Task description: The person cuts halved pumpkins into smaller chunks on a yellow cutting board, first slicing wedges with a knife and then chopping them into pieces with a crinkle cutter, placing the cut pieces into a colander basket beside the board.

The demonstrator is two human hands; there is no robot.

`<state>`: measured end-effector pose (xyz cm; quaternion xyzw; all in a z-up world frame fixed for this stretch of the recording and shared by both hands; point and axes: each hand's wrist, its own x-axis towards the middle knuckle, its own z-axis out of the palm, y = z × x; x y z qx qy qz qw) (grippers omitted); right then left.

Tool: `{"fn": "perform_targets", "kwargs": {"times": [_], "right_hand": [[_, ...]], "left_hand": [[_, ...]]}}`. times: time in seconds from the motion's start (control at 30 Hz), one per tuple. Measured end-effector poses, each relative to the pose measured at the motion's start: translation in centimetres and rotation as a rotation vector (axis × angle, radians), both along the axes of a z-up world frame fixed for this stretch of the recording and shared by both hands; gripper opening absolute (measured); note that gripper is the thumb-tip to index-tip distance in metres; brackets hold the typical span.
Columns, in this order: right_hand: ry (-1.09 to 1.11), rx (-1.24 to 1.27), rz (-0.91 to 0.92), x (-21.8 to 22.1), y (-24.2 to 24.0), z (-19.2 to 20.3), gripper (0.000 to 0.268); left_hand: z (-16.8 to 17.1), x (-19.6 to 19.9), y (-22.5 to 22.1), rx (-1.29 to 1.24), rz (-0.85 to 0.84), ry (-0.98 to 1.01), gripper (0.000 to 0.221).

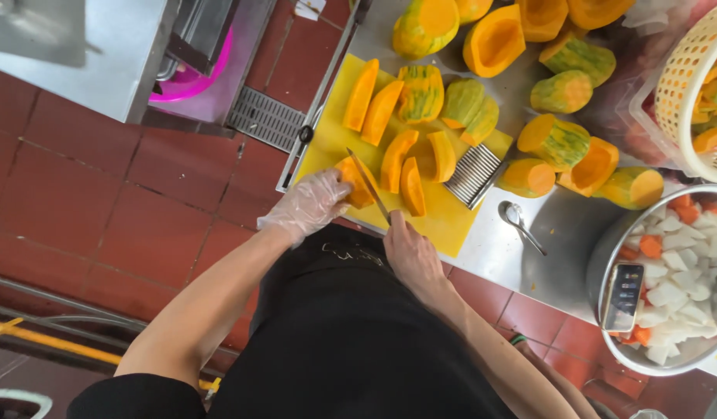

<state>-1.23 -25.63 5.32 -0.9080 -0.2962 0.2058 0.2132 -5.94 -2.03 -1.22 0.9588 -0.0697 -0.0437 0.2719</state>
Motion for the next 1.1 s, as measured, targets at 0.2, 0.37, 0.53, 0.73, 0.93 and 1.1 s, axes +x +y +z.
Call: {"fn": "perform_targets", "kwargs": {"times": [0.2,0.37,0.53,0.73,0.93,1.1], "right_hand": [[0.078,-0.025,0.016,0.0,0.8,1.2,0.018],[0.120,-0.110,0.047,0.3,1.2,1.5,0.019],[0.146,-0.185,0.058,0.7,1.5,1.5,0.022],[0.187,-0.167,0.064,1.2,1.6,1.3,0.028],[0.203,-0.146,0.030,0.8,1.6,-1.2,0.031],[0.170,-0.093,-0.040,-0.3,0.8,-7.7,0.021]], "left_hand": [[-0.6,0.2,0.0,0.040,-0.031,-0.026,0.032],[-0.3,0.5,-0.2,0.010,0.009,0.068,0.033],[-1.1,0.5,-0.1,0.002,-0.024,0.019,0.031],[-1.3,0.6,0.2,-0.018,-0.033,-0.008,0.032],[-1.7,0.8,0.3,0.027,-0.051,-0.041,0.039],[-1.1,1.1,0.5,0.006,-0.064,0.035,0.036]]}}
